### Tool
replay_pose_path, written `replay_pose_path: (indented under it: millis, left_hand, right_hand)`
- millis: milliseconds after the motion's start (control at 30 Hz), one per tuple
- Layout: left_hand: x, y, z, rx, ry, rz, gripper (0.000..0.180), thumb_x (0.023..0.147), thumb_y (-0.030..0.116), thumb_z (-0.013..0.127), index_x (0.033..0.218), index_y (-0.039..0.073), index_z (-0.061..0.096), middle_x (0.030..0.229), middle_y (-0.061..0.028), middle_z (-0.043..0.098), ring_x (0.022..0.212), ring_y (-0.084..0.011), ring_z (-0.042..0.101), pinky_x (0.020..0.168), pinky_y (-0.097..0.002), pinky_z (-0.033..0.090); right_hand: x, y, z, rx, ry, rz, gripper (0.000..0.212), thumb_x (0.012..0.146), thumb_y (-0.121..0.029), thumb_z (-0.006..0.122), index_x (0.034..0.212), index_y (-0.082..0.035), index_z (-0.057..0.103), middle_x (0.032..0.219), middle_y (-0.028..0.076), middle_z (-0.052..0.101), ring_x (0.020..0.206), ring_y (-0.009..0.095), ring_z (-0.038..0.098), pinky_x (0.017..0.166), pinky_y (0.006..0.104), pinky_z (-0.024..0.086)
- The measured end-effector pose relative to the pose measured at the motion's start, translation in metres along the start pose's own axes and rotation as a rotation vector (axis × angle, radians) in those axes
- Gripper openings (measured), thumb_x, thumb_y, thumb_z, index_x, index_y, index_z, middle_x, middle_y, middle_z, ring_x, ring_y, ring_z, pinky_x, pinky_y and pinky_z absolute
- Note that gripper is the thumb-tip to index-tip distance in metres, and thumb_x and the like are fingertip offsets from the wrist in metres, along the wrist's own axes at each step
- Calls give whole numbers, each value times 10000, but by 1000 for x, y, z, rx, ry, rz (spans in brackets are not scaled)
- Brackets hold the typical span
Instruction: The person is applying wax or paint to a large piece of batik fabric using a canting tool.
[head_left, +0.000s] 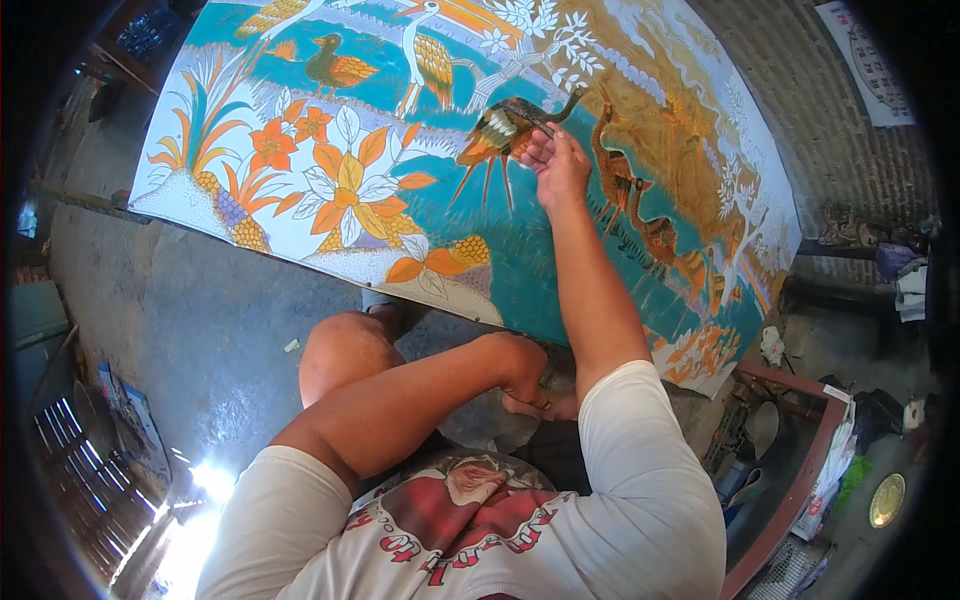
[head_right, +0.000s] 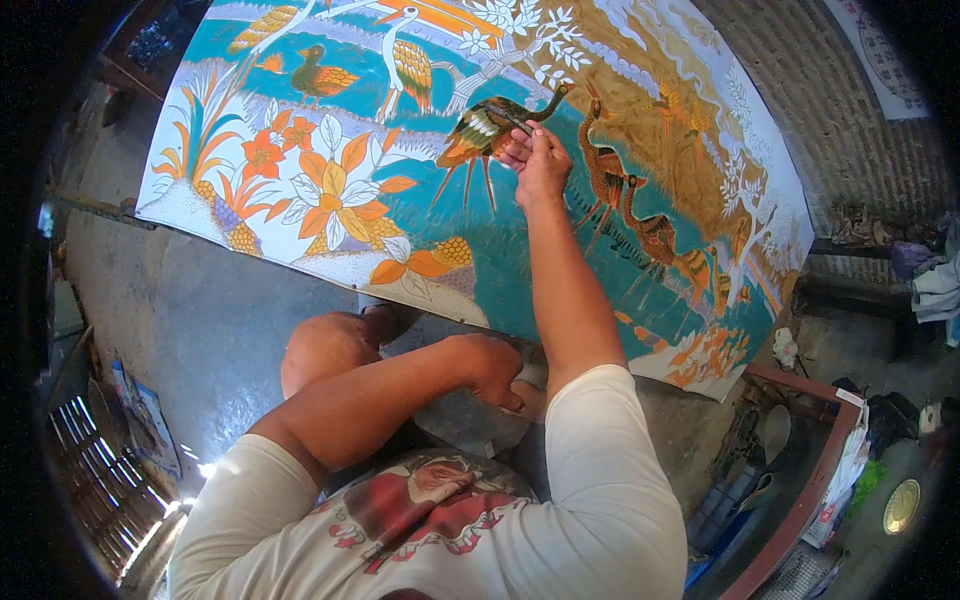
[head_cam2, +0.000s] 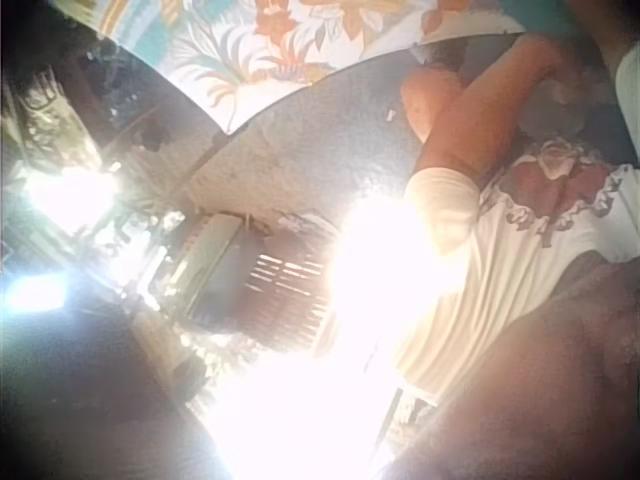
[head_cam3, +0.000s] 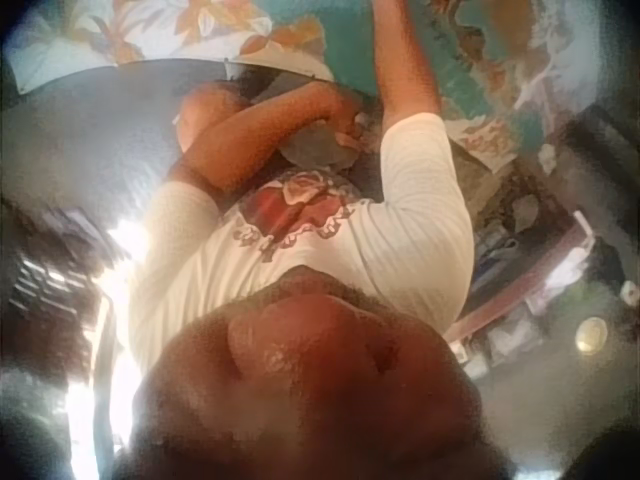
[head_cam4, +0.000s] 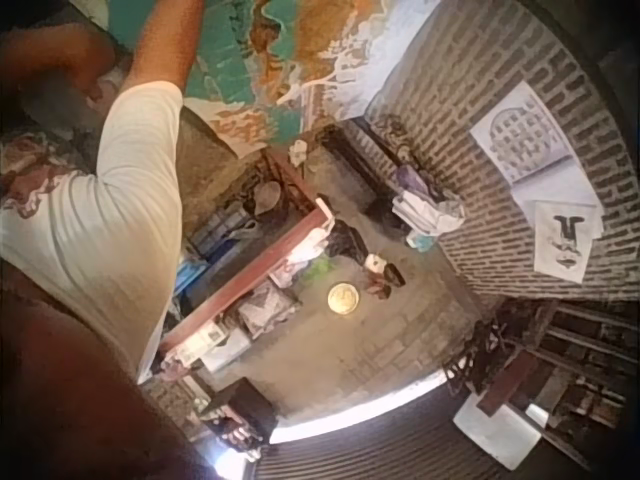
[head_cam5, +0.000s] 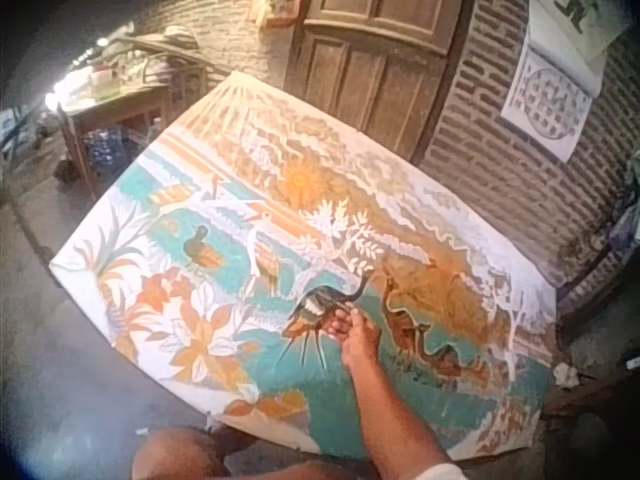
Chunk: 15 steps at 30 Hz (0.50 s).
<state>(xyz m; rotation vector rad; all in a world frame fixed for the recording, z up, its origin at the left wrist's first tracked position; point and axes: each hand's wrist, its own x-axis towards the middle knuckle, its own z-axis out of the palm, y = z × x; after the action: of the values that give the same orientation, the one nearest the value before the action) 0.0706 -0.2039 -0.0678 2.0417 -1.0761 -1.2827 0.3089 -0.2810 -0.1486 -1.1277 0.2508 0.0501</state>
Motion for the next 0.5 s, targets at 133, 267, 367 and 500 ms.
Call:
replay_pose_path:
  millis: [133,267,367,500]
  left_hand:
    - [1,1,-5,-16,-55,-2,626,821,568,646,833,-49,747,870,-236,718,857,-392,697,792,-484,533]
    - [6,-3,4,1,-8,2,624,827,577,640,804,-37,749,837,-225,719,850,-379,701,794,-482,533]
    - [7,-4,3,-24,-32,4,633,828,583,636,797,-40,744,824,-227,717,845,-378,702,791,-483,532]
    - [12,-6,1,-29,-65,18,652,836,593,626,850,-50,736,848,-257,710,835,-410,689,784,-490,526]
  right_hand:
    - [1,-1,0,19,19,3,267,1041,-199,491,1221,-29,591,962,134,702,671,193,666,617,375,614]
    - [-10,2,2,43,16,23,262,1035,-197,501,1205,-27,605,945,128,698,675,197,666,630,378,607]
    - [-37,-1,0,48,-10,77,253,1020,-195,523,1174,-22,624,922,118,691,708,197,668,652,377,600]
    - [-89,-20,-35,196,-66,107,261,994,-207,563,1164,-24,641,902,109,686,768,214,671,702,389,592]
